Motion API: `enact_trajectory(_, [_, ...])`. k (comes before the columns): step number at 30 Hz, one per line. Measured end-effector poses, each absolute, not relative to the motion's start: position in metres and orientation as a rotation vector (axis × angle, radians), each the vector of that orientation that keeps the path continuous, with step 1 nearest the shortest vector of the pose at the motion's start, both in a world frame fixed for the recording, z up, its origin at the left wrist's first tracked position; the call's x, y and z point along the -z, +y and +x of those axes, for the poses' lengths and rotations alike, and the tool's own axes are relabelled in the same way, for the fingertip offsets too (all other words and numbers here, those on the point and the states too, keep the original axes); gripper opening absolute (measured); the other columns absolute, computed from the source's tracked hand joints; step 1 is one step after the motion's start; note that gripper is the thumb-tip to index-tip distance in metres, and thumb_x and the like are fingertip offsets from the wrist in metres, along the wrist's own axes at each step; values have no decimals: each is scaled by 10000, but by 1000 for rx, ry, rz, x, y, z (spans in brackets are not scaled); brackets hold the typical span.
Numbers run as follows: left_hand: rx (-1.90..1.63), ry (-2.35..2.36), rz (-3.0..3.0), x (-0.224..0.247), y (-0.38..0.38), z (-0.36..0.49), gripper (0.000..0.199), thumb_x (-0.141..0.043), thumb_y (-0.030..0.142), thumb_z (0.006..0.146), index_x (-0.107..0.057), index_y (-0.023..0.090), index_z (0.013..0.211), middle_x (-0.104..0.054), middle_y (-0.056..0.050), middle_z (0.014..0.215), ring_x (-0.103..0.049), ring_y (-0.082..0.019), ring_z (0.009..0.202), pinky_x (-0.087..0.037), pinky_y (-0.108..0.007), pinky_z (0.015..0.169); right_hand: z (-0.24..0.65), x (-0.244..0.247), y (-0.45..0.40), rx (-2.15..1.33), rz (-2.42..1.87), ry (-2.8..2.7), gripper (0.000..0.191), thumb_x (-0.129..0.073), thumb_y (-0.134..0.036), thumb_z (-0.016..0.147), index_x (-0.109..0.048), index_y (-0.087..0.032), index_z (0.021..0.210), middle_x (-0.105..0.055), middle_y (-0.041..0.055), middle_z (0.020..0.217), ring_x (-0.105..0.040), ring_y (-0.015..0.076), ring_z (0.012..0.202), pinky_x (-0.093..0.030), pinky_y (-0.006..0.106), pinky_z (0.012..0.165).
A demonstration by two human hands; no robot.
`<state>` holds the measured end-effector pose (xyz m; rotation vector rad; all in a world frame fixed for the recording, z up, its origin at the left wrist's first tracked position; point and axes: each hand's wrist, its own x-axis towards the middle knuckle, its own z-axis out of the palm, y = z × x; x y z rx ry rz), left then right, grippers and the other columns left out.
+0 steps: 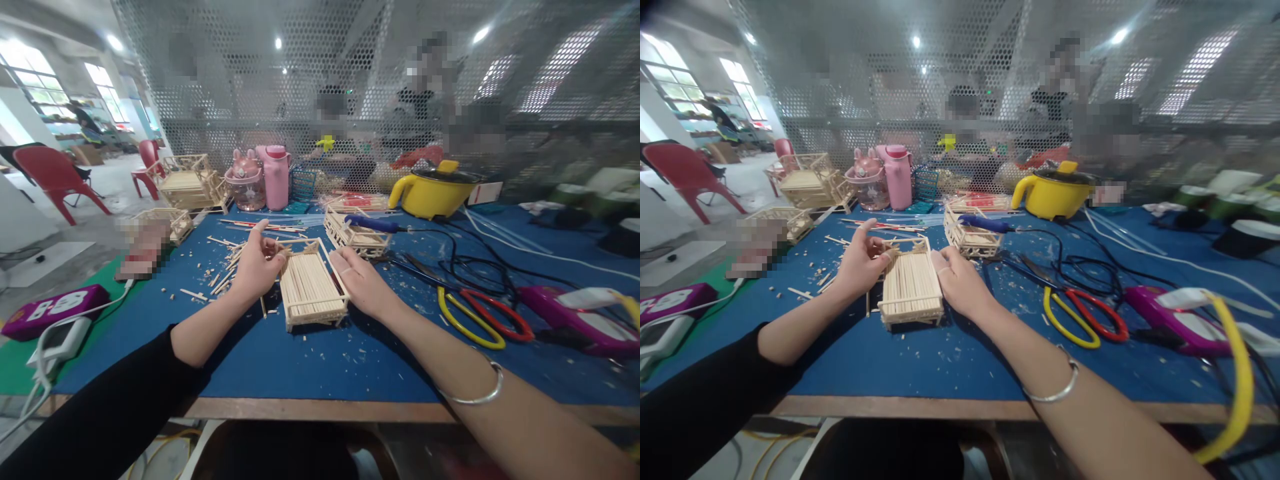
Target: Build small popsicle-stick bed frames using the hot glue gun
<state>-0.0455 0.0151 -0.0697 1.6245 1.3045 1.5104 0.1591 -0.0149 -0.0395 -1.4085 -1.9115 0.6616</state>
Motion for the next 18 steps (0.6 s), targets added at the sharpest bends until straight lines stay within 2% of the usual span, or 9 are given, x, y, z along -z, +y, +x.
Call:
enact_trajectory(7, [-1464, 1255, 1580, 68, 12, -48, 794, -603, 75, 659, -296, 187, 1382, -510, 2, 910, -530, -73, 703, -464, -237, 673, 159, 39, -15, -671, -1396, -1919, 380, -311, -539, 928, -492, -215, 845, -610, 24, 826, -548, 194, 799, -394, 315, 735])
enact_trajectory(10, [-1432, 1243, 1576, 66, 10, -49, 834, -593, 70, 631, -282, 188, 1396, -517, -43, 1014, -537, -101, 774, -470, -254, 682, 160, 39, -15, -668, -1401, -1918, 388, -312, -547, 922, -496, -215, 845, -621, 30, 839, -546, 190, 782, -398, 318, 739])
enact_trajectory(14, [-1405, 1225, 1604, 62, 6, -56, 859, -563, 81, 617, -272, 210, 1414, -516, -116, 1207, -536, -218, 1053, -471, -387, 866, 161, 39, -15, -679, -1424, -1919, 411, -313, -567, 916, -512, -211, 869, -635, 42, 848, -554, 196, 773, -403, 323, 734])
enact_trajectory(18, [-1324, 1092, 1600, 56, 4, -72, 930, -554, 106, 553, -268, 262, 1425, -433, -102, 1406, -362, -289, 1335, -254, -536, 1107, 162, 40, -14, -663, -1398, -1932, 405, -312, -560, 922, -507, -210, 864, -635, 47, 875, -551, 195, 795, -403, 318, 739])
